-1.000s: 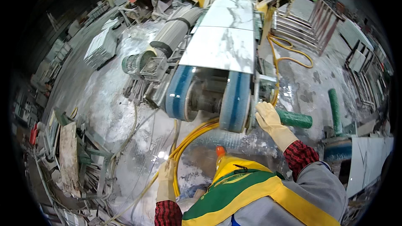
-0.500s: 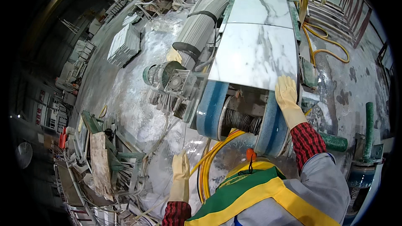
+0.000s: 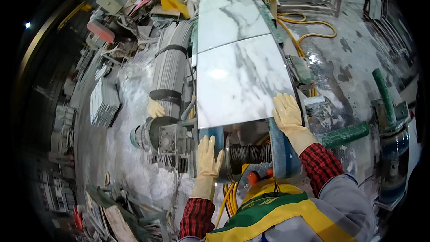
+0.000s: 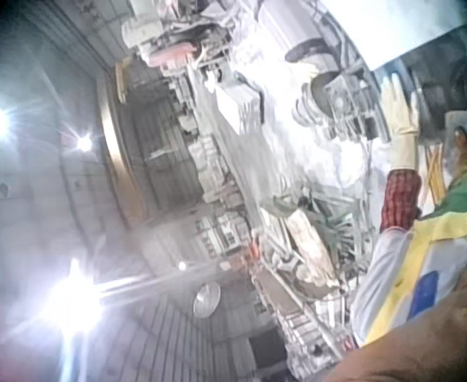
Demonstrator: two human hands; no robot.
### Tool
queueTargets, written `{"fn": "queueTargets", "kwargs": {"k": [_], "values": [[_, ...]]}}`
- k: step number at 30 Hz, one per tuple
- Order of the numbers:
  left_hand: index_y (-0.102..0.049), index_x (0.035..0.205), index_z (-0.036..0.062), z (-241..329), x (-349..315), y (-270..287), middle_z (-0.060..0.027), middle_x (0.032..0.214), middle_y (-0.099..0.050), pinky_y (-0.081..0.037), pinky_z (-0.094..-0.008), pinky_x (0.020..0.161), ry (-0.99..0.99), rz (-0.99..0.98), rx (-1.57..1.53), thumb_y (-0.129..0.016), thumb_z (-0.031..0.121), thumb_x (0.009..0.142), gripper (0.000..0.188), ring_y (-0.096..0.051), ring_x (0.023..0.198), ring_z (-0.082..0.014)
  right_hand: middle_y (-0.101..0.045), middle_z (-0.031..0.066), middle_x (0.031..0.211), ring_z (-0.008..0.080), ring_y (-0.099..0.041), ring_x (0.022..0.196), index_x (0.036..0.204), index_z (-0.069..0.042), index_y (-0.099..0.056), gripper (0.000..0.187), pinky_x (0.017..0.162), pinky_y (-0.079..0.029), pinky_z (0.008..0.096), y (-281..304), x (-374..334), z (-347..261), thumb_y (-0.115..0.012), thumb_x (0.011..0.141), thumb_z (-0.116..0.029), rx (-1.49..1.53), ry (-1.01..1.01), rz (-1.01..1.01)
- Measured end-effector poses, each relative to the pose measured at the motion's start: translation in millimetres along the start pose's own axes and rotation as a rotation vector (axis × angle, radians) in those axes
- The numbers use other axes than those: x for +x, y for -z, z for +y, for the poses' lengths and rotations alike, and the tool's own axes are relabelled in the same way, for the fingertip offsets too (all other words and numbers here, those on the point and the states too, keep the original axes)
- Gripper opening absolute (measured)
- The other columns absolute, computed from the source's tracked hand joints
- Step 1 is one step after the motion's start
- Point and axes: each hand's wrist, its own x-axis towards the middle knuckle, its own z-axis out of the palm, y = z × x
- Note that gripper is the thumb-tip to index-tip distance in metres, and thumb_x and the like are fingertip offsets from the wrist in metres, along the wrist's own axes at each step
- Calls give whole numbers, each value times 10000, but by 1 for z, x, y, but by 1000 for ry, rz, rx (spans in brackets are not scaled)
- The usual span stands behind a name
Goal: The person guides large marble-patterned stone slabs through a conveyor-fed polishing machine. They align each slab, feed it into the machine, and remove the polished slab at the other end, repeating the process for multiple slabs.
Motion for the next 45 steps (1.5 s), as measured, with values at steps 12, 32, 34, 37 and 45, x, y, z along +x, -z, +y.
{"fn": "queueTargets", "kwargs": {"k": [12, 32, 34, 37, 45], "values": [[-583, 1574, 82, -38, 106, -43, -282, 1622, -529, -320, -595, 1289, -220, 178, -8, -764, 341, 992, 662, -470, 1495, -520, -633, 261, 1519, 476, -550, 1421, 1449, 18, -645, 530, 1251, -381, 591, 9, -5, -8, -681, 991, -247, -146, -96, 31], [-641, 1471, 109, -34, 97, -41, -213, 1502, -605, -321, -612, 1250, -229, 205, 106, -798, 372, 939, 614, -519, 1435, -438, -598, 235, 1569, 440, -541, 1433, 1452, -26, -638, 530, 1254, -381, 544, 27, -14, -6, -634, 1022, -337, -110, -98, -95], [-625, 1504, 111, -38, 92, -42, -224, 1553, -581, -316, -610, 1258, -195, 161, 123, -807, 347, 927, 649, -495, 1473, -445, -579, 214, 1587, 415, -540, 1443, 1454, -36, -630, 512, 1256, -390, 523, 33, -14, -6, -639, 1025, -317, -94, -47, -106], [-618, 1528, 98, -41, 88, -43, -255, 1601, -546, -271, -648, 1284, -196, 119, 79, -783, 345, 954, 646, -444, 1520, -474, -606, 196, 1532, 401, -552, 1427, 1445, -42, -635, 512, 1248, -403, 513, 32, -15, -11, -663, 1010, -310, -134, -62, -69], [-617, 1513, 86, -43, 83, -46, -263, 1584, -544, -272, -652, 1276, -198, 118, 65, -790, 328, 941, 645, -449, 1501, -486, -635, 171, 1453, 399, -570, 1386, 1415, -44, -651, 495, 1229, -419, 526, 33, -22, -16, -691, 986, -288, -101, -55, 12]]}}
